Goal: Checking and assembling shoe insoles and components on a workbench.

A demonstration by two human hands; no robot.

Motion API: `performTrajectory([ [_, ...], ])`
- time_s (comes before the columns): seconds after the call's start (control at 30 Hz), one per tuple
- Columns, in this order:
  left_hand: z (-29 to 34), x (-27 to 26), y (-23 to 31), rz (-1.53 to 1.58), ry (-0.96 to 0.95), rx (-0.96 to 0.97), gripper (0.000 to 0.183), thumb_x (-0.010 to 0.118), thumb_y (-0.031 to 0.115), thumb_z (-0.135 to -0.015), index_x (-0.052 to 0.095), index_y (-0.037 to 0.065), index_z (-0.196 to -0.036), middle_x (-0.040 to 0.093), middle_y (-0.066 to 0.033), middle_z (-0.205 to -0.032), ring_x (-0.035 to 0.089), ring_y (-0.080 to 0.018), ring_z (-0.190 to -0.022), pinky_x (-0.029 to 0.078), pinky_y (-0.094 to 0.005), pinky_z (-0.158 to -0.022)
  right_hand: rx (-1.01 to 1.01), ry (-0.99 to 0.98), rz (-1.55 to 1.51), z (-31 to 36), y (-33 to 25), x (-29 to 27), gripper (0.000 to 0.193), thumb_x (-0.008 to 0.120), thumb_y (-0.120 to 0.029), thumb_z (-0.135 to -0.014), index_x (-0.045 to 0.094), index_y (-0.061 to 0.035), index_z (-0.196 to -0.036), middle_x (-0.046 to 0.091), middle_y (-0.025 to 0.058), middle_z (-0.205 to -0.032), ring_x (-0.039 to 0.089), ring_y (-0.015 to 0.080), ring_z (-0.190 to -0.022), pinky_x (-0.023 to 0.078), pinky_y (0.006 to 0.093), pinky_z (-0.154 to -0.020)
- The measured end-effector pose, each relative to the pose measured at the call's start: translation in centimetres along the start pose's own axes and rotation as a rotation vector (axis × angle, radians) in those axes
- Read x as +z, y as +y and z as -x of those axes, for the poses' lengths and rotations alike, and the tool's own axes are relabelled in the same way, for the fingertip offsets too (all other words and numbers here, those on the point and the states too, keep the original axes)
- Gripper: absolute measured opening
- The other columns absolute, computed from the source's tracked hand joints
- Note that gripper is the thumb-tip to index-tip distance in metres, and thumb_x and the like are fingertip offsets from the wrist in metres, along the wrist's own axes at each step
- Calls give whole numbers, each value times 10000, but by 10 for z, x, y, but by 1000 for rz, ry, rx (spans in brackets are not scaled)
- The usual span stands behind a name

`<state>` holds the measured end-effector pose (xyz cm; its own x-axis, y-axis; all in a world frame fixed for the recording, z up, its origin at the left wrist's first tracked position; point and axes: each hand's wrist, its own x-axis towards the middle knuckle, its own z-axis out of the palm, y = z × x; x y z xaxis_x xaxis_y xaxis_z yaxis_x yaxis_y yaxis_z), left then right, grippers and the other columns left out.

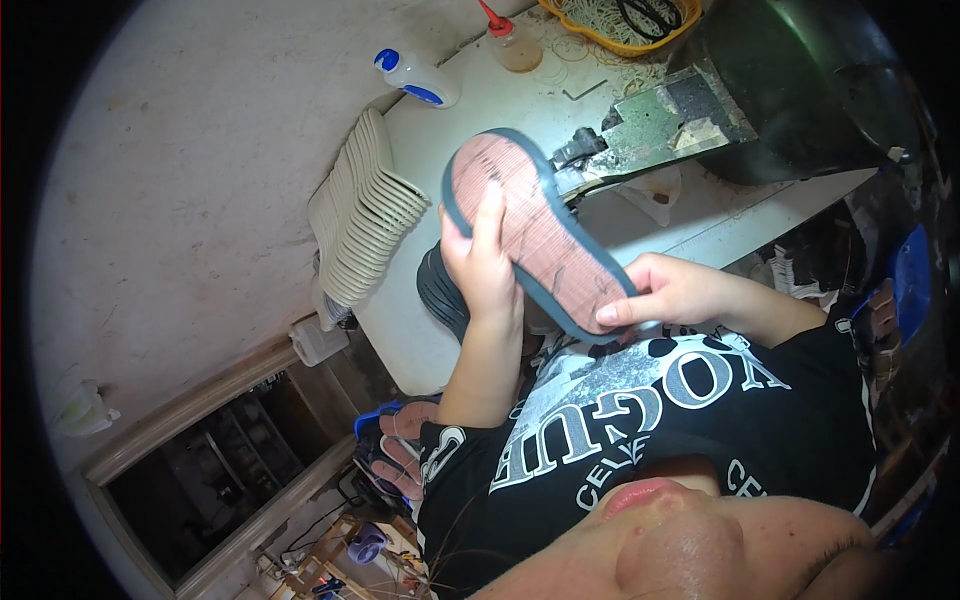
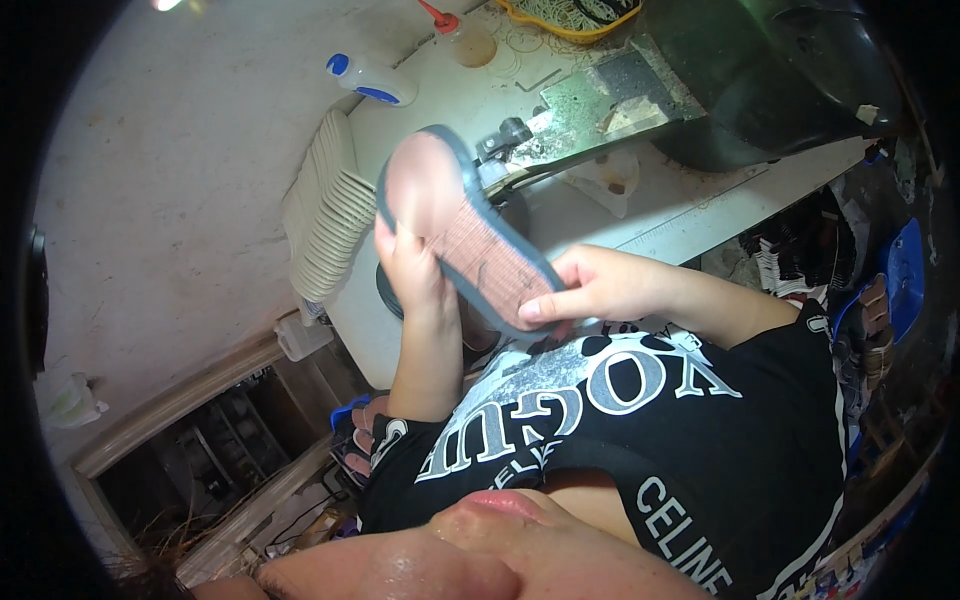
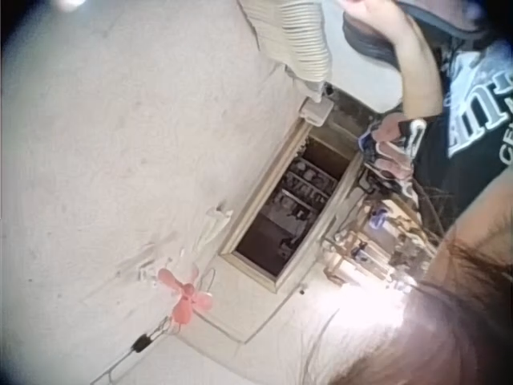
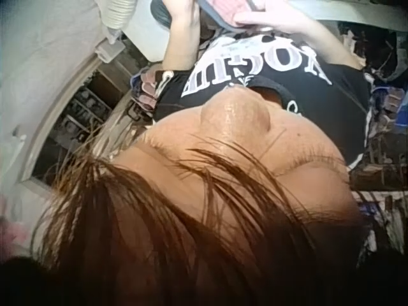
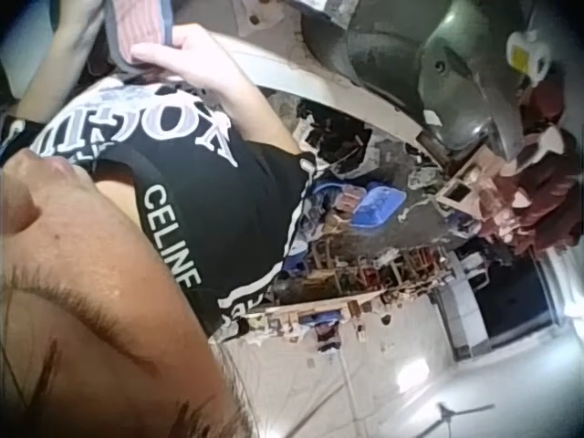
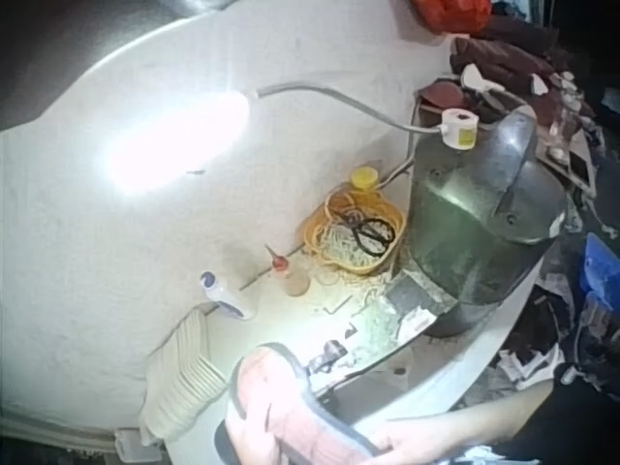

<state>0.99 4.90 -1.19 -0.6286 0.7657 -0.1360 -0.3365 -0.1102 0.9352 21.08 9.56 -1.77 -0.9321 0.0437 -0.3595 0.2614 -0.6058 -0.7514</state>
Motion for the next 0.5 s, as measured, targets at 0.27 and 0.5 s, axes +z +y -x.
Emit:
performTrajectory([
  [0.27,20,-24,0,241,-198,-233,386,577,117,-892,500,-49,-1232,632,-144,-1101,657,-216,-927,552,-345,-798,-336,-104,-239,-50,-2,-25,408,560,-354,-963,609,14,-1132,649,81,-933,626,140,-833,540,283,-727],
  [0.5,29,-8,-18,111,-101,101,357,519,161,-946,500,-30,-1247,626,-118,-1122,628,-175,-976,493,-306,-878,-236,77,93,-44,-27,-14,417,653,-462,-880,649,-48,-831,612,0,-760,561,68,-662,482,224,-610],
])
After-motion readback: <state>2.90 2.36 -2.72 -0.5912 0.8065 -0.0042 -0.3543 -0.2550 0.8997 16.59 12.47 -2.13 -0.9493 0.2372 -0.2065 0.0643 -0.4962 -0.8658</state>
